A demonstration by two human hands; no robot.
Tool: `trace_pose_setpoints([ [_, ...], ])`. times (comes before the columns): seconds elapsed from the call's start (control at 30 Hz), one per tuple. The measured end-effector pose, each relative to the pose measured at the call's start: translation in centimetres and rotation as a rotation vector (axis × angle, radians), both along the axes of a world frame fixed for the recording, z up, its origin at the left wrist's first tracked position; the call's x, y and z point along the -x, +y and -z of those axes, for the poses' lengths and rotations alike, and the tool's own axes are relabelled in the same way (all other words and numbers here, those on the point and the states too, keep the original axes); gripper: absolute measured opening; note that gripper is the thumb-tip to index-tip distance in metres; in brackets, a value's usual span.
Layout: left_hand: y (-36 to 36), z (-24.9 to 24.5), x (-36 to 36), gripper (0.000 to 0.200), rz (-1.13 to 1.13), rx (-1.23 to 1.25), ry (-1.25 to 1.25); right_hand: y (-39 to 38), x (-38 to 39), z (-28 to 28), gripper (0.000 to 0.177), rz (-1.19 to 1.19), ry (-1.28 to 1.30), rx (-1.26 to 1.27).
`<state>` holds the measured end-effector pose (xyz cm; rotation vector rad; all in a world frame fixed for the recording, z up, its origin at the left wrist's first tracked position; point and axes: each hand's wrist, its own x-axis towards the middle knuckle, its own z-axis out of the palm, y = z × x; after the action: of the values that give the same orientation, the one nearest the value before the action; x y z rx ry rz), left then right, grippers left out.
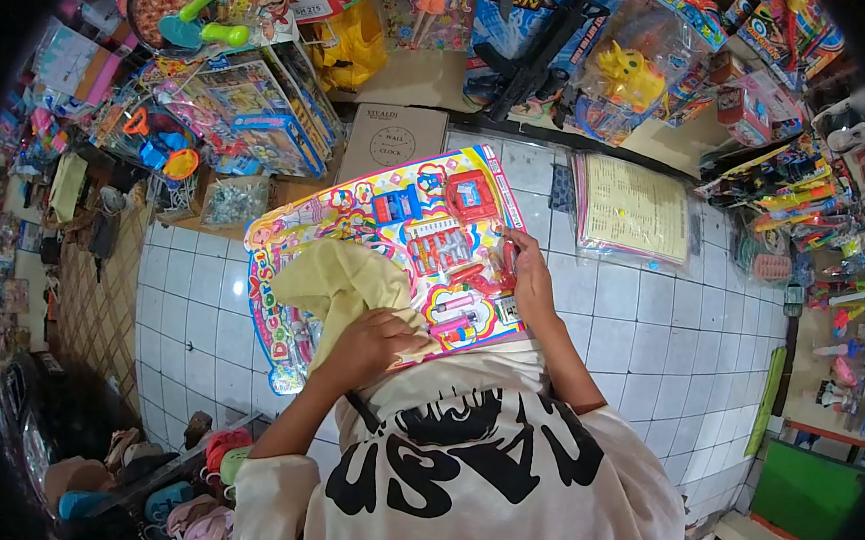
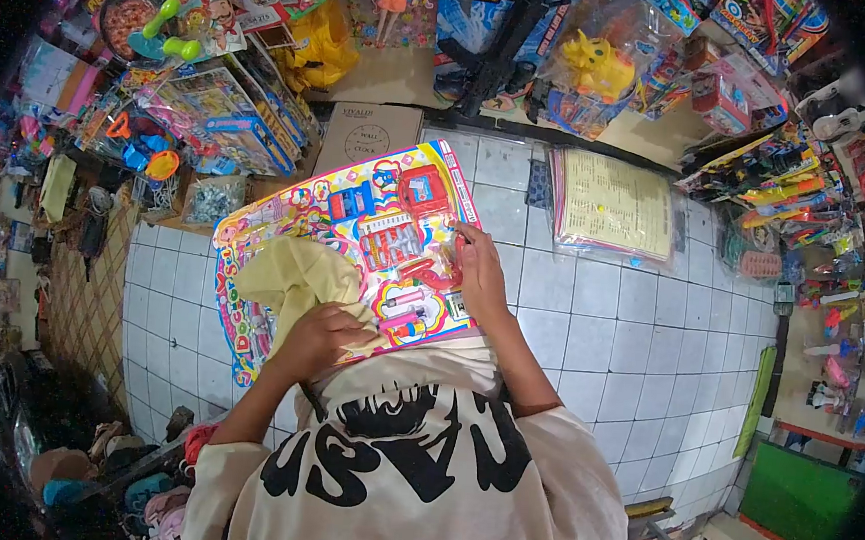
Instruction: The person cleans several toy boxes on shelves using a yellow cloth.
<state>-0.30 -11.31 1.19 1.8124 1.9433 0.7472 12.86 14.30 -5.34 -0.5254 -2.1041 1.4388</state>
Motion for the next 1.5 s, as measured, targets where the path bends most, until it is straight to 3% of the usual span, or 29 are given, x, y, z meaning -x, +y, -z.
trace_pose_setpoints([
  [0.07, -0.4, 0.5, 0.9, 0.036, -0.018, -0.013, -0.214, 0.0, 0.2, 1.2, 0.047, -0.001, 0.094, 0.139],
  [0.17, 1.3, 0.3, -0.2, 0.037, -0.355, -0.225, -0.291, 0.1, 0.1, 0.1, 0.061, -0.040, 0.128, 0.423],
  [0.27, 6.6, -2.1, 0.1, 0.042, -0.198, -0.192, -0.050, 0.6, 0.0, 0.0, 0.073, -0.109, 0.064, 0.335],
  [0.33, 10.1, -0.5, -0.9, 0.047, -0.083, -0.086, 0.274, 1.2, -0.1, -0.7, 0.083, -0.156, 0.043, 0.565],
  [0.4, 11.9, 1.7, -2.2, 0.054, 0.085, -0.054, 0.437, 2.0, -0.5, -1.5, 0.092, -0.194, 0.017, 0.752],
  [0.43, 12.0, 2.3, -3.0, 0.050, 0.101, -0.028, 0.372, 2.7, -0.6, -1.3, 0.084, -0.261, 0.065, 0.688],
  [0.53, 11.8, 2.2, -2.5, 0.049, 0.139, 0.014, 0.311, 2.4, -1.7, -2.4, 0.071, -0.139, -0.210, 0.179],
  [0.57, 11.6, 2.1, -2.4, 0.044, 0.119, -0.016, 0.269, 2.3, -2.2, -1.7, 0.058, -0.162, -0.158, 0.020],
  [0.67, 10.9, 2.1, -2.1, 0.037, 0.122, -0.032, 0.222, 1.0, -3.6, -2.0, 0.051, -0.070, -0.346, -0.127],
  [0.7, 10.6, 2.5, -2.1, 0.026, 0.093, -0.183, 0.180, 0.7, -4.0, -1.8, 0.050, -0.073, -0.344, -0.080],
  [0.83, 9.5, 4.1, -0.3, 0.007, 0.042, -0.367, -0.123, -0.3, -4.3, -1.4, 0.050, -0.025, -0.243, 0.047],
  [0.93, 9.9, 4.1, 0.6, 0.016, -0.043, -0.257, -0.328, -0.2, -4.2, -1.2, 0.050, -0.007, -0.215, 0.081],
  [1.07, 12.9, 2.1, -1.3, 0.014, -0.543, -0.468, -0.912, -0.2, -4.2, -0.9, 0.053, 0.002, -0.174, 0.121],
  [1.1, 13.4, 2.3, -1.3, 0.016, -0.569, -0.364, -1.082, -0.2, -4.1, -1.0, 0.053, 0.000, -0.168, 0.132],
  [1.2, 16.2, 2.2, -1.5, 0.023, -0.282, -0.449, -0.300, -0.2, -4.4, -0.8, 0.055, 0.008, -0.138, 0.184],
  [1.23, 16.1, 2.7, -1.6, 0.033, -0.140, -0.149, -0.053, -0.2, -4.5, -0.3, 0.055, 0.013, -0.116, 0.218],
  [1.33, 16.0, 3.7, -2.5, 0.041, -0.071, -0.152, 0.202, -0.7, -4.5, -0.1, 0.055, 0.063, -0.010, 0.299],
  [1.47, 17.2, 3.1, -1.8, 0.037, -0.029, -0.043, 0.224, -0.8, -4.3, 0.1, 0.056, 0.087, 0.048, 0.284],
  [1.5, 17.9, 3.1, -1.7, 0.033, -0.044, -0.116, 0.257, -0.7, -4.3, 0.3, 0.055, 0.082, 0.035, 0.247],
])
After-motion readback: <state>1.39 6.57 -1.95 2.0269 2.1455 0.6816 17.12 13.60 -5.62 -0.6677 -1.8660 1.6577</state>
